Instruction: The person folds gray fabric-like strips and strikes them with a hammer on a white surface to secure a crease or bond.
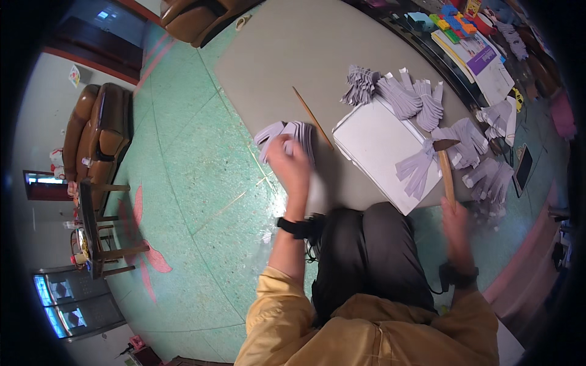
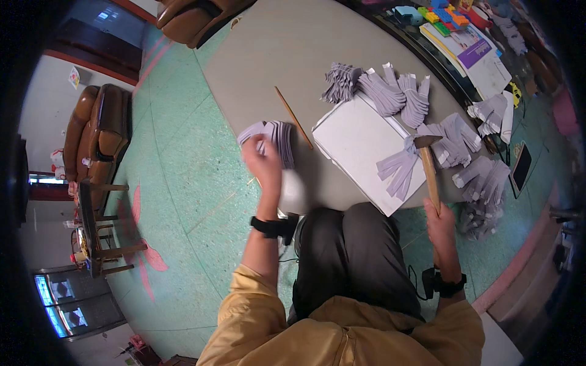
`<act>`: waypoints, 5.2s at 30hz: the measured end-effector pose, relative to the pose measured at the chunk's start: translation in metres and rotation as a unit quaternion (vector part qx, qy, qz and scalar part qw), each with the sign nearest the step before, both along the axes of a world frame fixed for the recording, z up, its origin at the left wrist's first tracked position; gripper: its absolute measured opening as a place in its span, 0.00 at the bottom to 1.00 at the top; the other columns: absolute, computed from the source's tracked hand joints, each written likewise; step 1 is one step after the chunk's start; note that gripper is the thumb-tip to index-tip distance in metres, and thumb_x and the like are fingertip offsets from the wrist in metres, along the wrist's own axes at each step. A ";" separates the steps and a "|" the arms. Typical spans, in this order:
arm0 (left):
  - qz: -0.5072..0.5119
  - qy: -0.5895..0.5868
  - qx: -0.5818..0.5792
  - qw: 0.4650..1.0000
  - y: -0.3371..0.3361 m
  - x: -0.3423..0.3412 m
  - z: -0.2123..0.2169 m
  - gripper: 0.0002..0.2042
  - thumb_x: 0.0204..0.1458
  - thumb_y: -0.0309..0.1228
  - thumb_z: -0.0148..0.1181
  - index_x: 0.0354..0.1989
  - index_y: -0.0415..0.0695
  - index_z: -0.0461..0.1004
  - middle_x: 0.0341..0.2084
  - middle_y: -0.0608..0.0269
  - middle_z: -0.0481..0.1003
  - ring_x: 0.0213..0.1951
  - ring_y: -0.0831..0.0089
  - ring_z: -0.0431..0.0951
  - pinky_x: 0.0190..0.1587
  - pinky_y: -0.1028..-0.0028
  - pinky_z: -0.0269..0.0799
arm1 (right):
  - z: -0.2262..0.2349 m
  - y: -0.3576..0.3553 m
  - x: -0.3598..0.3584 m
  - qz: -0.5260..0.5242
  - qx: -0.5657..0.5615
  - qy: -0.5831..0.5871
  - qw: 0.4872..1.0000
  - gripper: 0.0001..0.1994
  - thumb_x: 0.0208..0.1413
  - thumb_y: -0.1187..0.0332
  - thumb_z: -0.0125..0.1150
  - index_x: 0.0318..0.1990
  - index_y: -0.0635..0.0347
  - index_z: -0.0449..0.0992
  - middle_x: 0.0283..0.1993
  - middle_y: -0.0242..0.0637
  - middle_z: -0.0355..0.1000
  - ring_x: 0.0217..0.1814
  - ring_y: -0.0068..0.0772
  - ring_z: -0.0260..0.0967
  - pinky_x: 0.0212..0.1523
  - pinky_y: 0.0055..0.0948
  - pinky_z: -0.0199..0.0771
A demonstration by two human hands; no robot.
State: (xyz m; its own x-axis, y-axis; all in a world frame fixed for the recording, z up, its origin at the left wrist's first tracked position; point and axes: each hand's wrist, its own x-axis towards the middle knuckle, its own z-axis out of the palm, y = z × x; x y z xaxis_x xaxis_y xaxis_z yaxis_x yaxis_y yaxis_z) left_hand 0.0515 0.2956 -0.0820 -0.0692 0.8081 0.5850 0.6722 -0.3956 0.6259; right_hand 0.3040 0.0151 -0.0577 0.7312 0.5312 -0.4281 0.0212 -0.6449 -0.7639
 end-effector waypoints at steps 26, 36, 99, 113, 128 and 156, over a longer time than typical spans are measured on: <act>-0.052 0.122 -0.191 0.973 0.057 -0.107 -0.053 0.10 0.46 0.31 0.59 0.35 0.40 0.76 0.26 0.55 0.77 0.28 0.65 0.78 0.34 0.71 0.72 | -0.004 0.005 -0.012 0.086 -0.032 -0.069 0.993 0.17 0.55 0.58 0.56 0.23 0.61 0.66 0.14 0.24 0.56 0.15 0.15 0.51 0.16 0.22 0.52; -0.029 0.017 -0.159 0.987 0.061 -0.097 -0.041 0.07 0.45 0.26 0.60 0.32 0.38 0.72 0.23 0.56 0.75 0.26 0.65 0.74 0.32 0.70 0.69 | 0.003 0.010 -0.024 0.082 -0.009 -0.030 0.996 0.16 0.55 0.59 0.56 0.22 0.60 0.65 0.14 0.23 0.55 0.15 0.14 0.50 0.15 0.21 0.50; -0.251 0.209 -0.205 0.923 -0.061 0.074 -0.050 0.33 0.52 0.36 0.51 0.64 0.40 0.44 0.62 0.57 0.53 0.65 0.62 0.47 0.63 0.52 0.40 | -0.018 0.120 -0.051 0.215 -0.057 -0.159 0.962 0.25 0.55 0.49 0.47 0.30 0.69 0.71 0.28 0.59 0.70 0.35 0.62 0.68 0.36 0.52 0.66; -0.247 0.211 -0.195 0.925 -0.060 0.079 -0.047 0.33 0.52 0.37 0.51 0.64 0.41 0.45 0.61 0.55 0.54 0.65 0.63 0.48 0.63 0.53 0.41 | -0.031 0.092 -0.026 0.228 -0.061 -0.200 0.951 0.25 0.55 0.49 0.48 0.30 0.69 0.72 0.27 0.59 0.70 0.34 0.62 0.68 0.34 0.50 0.67; -0.288 0.211 -0.264 0.896 -0.057 0.074 -0.037 0.35 0.47 0.33 0.50 0.64 0.41 0.42 0.63 0.57 0.50 0.66 0.65 0.43 0.64 0.53 0.37 | -0.035 0.083 -0.038 0.187 -0.032 -0.196 0.962 0.24 0.55 0.49 0.49 0.29 0.69 0.71 0.25 0.59 0.69 0.31 0.62 0.68 0.33 0.50 0.67; -0.285 0.244 -0.254 0.892 -0.055 0.064 -0.046 0.31 0.49 0.38 0.52 0.62 0.46 0.52 0.64 0.61 0.50 0.66 0.64 0.44 0.64 0.54 0.38 | -0.004 0.111 -0.034 0.218 -0.047 -0.136 0.965 0.25 0.54 0.49 0.49 0.32 0.70 0.73 0.28 0.59 0.70 0.35 0.60 0.68 0.35 0.49 0.67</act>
State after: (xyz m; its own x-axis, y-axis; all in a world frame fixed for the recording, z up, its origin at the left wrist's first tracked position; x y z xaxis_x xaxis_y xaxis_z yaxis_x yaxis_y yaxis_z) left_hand 0.1150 0.2402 -0.1275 0.6004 0.7995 -0.0175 0.6933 -0.5095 0.5096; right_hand 0.2699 0.1260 -0.0620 0.5385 0.7824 -0.3129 0.4982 -0.5951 -0.6306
